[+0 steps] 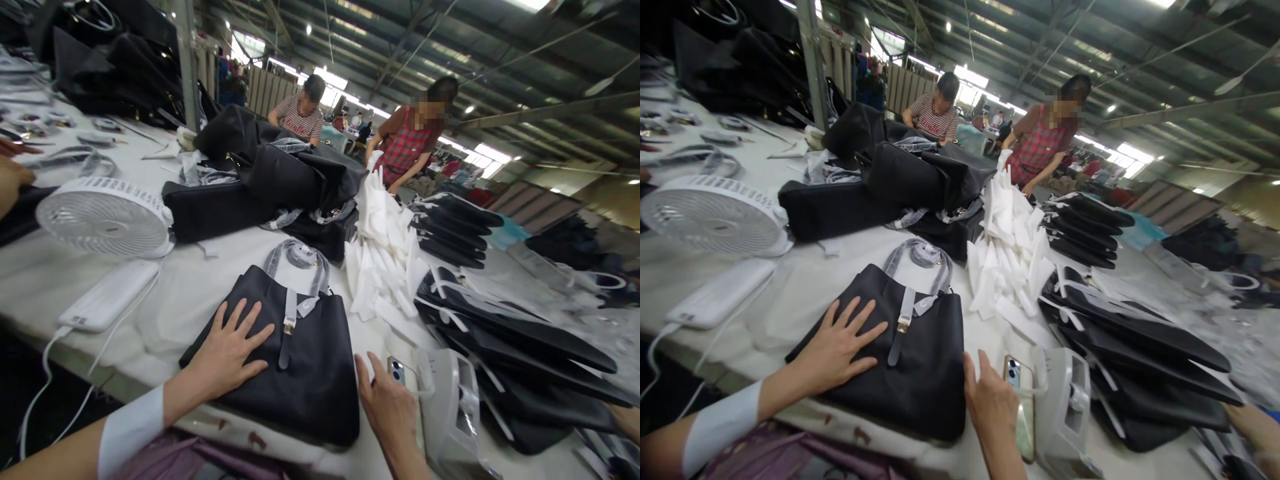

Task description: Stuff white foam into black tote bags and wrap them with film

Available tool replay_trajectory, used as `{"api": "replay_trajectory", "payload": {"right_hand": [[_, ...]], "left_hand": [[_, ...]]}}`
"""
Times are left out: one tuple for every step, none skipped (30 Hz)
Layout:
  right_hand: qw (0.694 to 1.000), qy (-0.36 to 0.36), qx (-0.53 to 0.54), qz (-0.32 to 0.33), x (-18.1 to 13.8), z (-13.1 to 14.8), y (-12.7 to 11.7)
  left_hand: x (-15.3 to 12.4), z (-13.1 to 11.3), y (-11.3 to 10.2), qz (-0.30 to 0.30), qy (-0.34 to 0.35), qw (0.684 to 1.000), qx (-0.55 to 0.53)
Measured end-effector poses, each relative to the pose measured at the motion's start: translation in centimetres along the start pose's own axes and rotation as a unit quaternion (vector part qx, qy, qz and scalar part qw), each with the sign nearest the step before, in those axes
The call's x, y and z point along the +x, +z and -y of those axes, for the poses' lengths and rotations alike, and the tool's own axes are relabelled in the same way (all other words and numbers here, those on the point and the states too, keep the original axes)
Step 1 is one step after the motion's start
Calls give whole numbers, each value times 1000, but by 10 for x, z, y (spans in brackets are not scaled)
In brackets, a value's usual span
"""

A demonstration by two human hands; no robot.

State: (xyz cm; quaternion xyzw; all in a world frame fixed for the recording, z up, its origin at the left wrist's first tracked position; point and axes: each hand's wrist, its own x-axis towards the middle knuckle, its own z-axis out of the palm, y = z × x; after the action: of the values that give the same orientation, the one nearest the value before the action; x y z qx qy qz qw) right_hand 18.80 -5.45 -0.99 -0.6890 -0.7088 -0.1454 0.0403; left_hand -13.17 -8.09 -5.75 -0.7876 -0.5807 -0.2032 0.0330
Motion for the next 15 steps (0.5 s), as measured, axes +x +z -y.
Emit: {"api": "replay_trajectory", "payload": {"right_hand": [[999, 34, 9, 0, 17, 0, -5], [997, 67, 25, 5, 35, 0, -7], [994, 95, 42, 17, 54, 2, -7], [991, 115, 58, 34, 73, 4, -4], [988, 130, 71, 52, 91, 7, 1], [985, 137, 81, 67, 108, 11, 7], [983, 141, 87, 77, 122, 14, 13], [982, 142, 92, 85, 133, 16, 20], [981, 141, 98, 88, 142, 18, 25], [981, 141, 104, 87, 148, 18, 29], [980, 139, 112, 83, 151, 16, 31], [980, 137, 123, 77, 152, 12, 31], [979, 136, 135, 69, 150, 8, 29], [978, 136, 148, 61, 145, 3, 25], [976, 137, 160, 56, 139, -2, 19]], "left_hand": [[0, 0, 2, -4, -3, 1000, -3], [-1, 1, 3, -9, -4, 1000, -5], [0, 1, 3, -13, -4, 1000, -6], [0, 1, 3, -18, -4, 1000, -4], [0, 2, 2, -20, -2, 1000, -2], [1, 2, 2, -21, -1, 1000, 1], [1, 2, 2, -22, 0, 1000, 2], [2, 2, 1, -23, -1, 1000, 3], [2, 1, 1, -22, -1, 1000, 4], [2, 1, 2, -22, -2, 1000, 3], [2, 1, 2, -22, -3, 1000, 2], [2, 1, 2, -22, -4, 1000, 0], [1, 1, 2, -22, -4, 1000, -2], [1, 1, 3, -22, -4, 1000, -4], [1, 1, 3, -24, -4, 1000, -7]]}}
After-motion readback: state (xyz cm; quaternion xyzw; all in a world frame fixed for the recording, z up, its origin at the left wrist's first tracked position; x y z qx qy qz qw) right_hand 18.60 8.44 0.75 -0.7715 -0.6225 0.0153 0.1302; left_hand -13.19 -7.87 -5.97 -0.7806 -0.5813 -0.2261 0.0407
